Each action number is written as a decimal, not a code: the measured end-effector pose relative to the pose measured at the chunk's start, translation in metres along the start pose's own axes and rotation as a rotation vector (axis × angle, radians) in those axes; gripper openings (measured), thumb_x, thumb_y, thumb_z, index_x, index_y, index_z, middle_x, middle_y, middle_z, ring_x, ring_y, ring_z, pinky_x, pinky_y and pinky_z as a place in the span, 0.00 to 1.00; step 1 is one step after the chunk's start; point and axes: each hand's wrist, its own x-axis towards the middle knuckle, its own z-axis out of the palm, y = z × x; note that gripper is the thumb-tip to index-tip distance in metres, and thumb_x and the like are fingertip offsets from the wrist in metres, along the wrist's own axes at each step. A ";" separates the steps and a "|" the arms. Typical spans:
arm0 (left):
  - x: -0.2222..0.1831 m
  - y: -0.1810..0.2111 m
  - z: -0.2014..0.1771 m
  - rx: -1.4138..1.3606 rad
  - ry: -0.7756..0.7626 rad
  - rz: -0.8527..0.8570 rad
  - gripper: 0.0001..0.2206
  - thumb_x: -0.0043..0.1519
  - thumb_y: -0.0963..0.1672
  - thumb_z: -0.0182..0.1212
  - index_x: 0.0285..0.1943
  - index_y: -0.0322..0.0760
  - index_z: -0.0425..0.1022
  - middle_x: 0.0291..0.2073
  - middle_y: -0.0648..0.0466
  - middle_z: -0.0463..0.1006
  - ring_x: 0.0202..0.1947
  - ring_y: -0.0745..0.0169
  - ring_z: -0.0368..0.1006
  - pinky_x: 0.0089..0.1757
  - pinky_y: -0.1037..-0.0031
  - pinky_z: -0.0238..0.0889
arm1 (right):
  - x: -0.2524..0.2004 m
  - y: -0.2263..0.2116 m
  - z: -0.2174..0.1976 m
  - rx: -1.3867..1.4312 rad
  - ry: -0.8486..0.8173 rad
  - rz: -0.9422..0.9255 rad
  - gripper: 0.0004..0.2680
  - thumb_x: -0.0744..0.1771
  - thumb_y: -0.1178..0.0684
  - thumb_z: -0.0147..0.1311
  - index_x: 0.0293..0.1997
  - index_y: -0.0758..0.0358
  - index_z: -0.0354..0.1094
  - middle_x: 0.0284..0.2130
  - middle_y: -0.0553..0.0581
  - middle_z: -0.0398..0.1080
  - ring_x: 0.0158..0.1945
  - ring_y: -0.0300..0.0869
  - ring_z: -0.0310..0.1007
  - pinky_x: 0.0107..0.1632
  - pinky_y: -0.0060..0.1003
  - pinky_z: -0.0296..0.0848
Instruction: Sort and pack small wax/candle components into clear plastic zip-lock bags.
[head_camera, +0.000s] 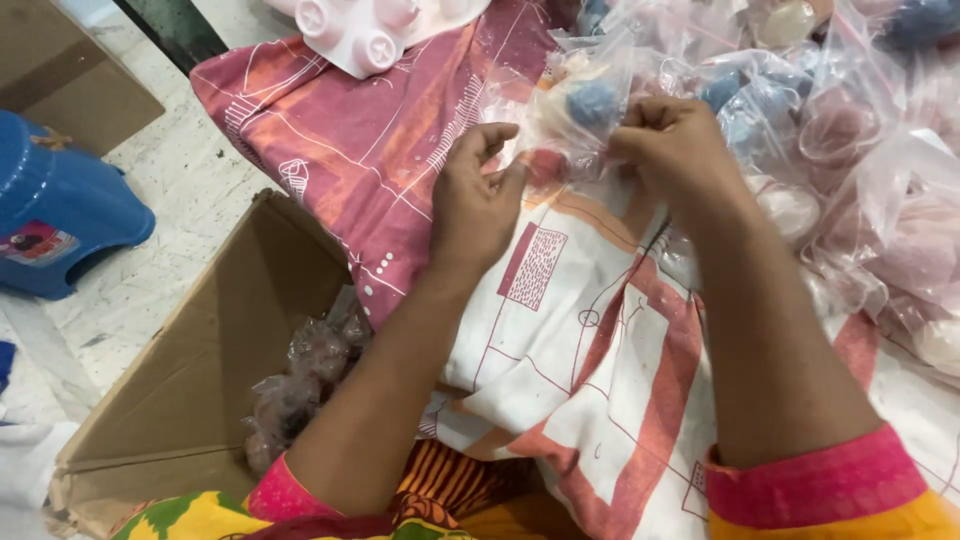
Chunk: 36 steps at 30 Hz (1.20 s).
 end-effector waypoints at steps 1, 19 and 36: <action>0.003 -0.011 0.001 0.001 -0.003 0.004 0.13 0.65 0.40 0.63 0.58 0.30 0.73 0.53 0.47 0.78 0.57 0.58 0.75 0.52 0.71 0.73 | -0.002 -0.002 -0.009 0.002 0.003 -0.002 0.03 0.64 0.59 0.59 0.29 0.65 0.70 0.24 0.50 0.70 0.28 0.35 0.67 0.32 0.33 0.66; 0.040 0.035 0.030 -0.285 -0.386 -0.114 0.33 0.56 0.45 0.72 0.68 0.33 0.58 0.59 0.46 0.68 0.62 0.53 0.66 0.57 0.62 0.68 | -0.050 -0.051 -0.054 -0.029 -0.543 -0.216 0.33 0.61 0.52 0.66 0.75 0.62 0.52 0.63 0.57 0.66 0.63 0.40 0.66 0.60 0.34 0.66; 0.031 0.013 0.012 -0.650 -0.324 -0.110 0.06 0.66 0.38 0.65 0.49 0.29 0.79 0.35 0.54 0.81 0.35 0.72 0.75 0.41 0.79 0.70 | -0.049 -0.058 -0.073 0.290 -0.318 0.004 0.14 0.71 0.47 0.49 0.54 0.68 0.74 0.44 0.58 0.79 0.45 0.40 0.80 0.51 0.35 0.79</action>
